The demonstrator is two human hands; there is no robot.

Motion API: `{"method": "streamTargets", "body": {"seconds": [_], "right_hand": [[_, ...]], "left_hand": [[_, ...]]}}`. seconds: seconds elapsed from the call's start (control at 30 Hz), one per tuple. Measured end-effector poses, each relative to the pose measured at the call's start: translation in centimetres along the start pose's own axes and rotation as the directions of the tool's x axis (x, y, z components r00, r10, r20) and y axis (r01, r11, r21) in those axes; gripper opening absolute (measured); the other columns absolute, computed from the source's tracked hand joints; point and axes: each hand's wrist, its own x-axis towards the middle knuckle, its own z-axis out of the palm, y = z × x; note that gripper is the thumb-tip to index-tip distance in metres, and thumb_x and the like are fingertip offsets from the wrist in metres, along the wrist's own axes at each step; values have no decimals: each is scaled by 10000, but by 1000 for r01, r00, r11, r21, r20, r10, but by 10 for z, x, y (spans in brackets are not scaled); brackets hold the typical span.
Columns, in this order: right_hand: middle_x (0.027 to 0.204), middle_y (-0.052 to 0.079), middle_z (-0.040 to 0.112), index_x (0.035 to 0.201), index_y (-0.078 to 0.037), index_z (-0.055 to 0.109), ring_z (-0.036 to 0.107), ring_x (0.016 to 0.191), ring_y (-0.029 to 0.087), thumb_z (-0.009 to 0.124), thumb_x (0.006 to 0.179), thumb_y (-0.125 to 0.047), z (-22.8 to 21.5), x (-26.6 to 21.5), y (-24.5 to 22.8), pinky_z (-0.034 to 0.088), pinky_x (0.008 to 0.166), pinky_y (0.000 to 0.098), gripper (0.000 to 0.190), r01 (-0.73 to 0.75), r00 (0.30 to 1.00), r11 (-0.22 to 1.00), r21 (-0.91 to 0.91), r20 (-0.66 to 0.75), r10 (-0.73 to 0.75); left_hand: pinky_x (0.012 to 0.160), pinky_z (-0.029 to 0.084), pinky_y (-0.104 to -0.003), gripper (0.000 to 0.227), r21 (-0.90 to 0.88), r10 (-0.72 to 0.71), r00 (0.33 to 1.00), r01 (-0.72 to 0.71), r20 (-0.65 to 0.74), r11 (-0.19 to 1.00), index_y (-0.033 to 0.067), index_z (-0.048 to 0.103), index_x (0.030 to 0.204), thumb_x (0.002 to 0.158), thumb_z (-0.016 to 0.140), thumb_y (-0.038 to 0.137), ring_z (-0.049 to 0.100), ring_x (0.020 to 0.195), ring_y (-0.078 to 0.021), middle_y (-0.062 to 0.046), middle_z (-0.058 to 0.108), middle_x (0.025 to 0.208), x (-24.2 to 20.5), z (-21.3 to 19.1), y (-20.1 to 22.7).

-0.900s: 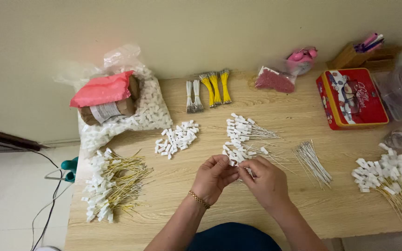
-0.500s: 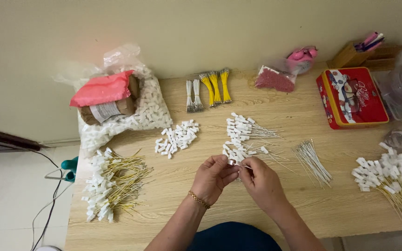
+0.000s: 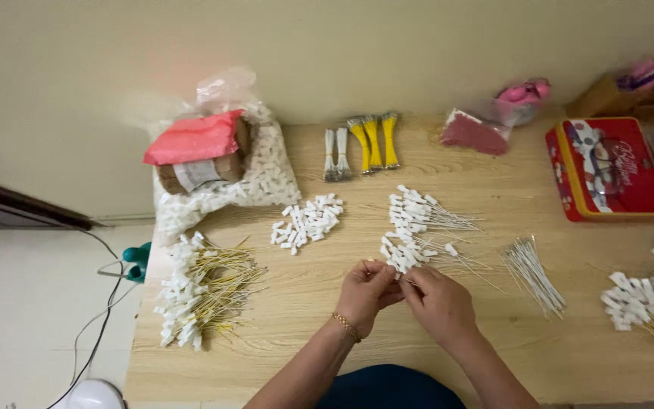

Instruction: Manually inserting thin wire pins into small white plastic connector housings at a workbench.

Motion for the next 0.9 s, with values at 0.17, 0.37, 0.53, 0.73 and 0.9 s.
{"method": "streamTargets", "body": {"seconds": [0.17, 0.37, 0.53, 0.73, 0.9], "right_hand": [[1035, -28, 722, 1151, -224, 686, 687, 798, 130, 521, 1000, -370, 49, 5, 56, 553, 707, 307, 267, -231, 920, 973, -32, 319, 229], [1464, -18, 557, 1355, -223, 637, 639, 1185, 164, 463, 1021, -299, 52, 1, 75, 539, 987, 343, 385, -324, 883, 946, -2, 359, 304], [1243, -14, 715, 1314, -277, 654, 725, 952, 147, 447, 1031, -343, 29, 9, 60, 585, 824, 333, 357, -319, 900, 948, -7, 310, 305], [903, 37, 743, 1265, -157, 493, 695, 631, 156, 445, 1043, -361, -7, 14, 17, 562, 570, 320, 306, -399, 874, 917, 28, 313, 370], [790, -16, 757, 1002, -108, 793, 537, 552, 88, 738, 874, -179, -24, 12, -8, 429, 529, 241, 156, -243, 968, 889, 388, 159, 196]], "left_hand": [[702, 618, -290, 354, 773, 477, 870, -216, -124, 596, 33, 633, 1163, 877, 770, 190, 675, 770, -188, -116, 684, 1037, 48, -63, 24], [722, 583, -276, 382, 951, 691, 654, 226, -309, 212, 166, 645, 1195, 869, 792, 301, 630, 837, -140, -38, 628, 1180, 76, -144, 52], [783, 560, -329, 351, 946, 673, 668, 185, -319, 265, 134, 626, 1159, 886, 773, 298, 680, 891, -165, -29, 693, 1059, 82, -154, 57], [779, 564, -375, 222, 978, 712, 671, 117, -207, 173, 124, 719, 1088, 903, 670, 237, 698, 868, -263, -79, 703, 1127, 81, -151, 47], [659, 590, -240, 180, 744, 506, 851, -247, -139, 621, 20, 789, 1043, 882, 728, 70, 724, 740, -154, -84, 787, 862, 24, -72, 45]]}}
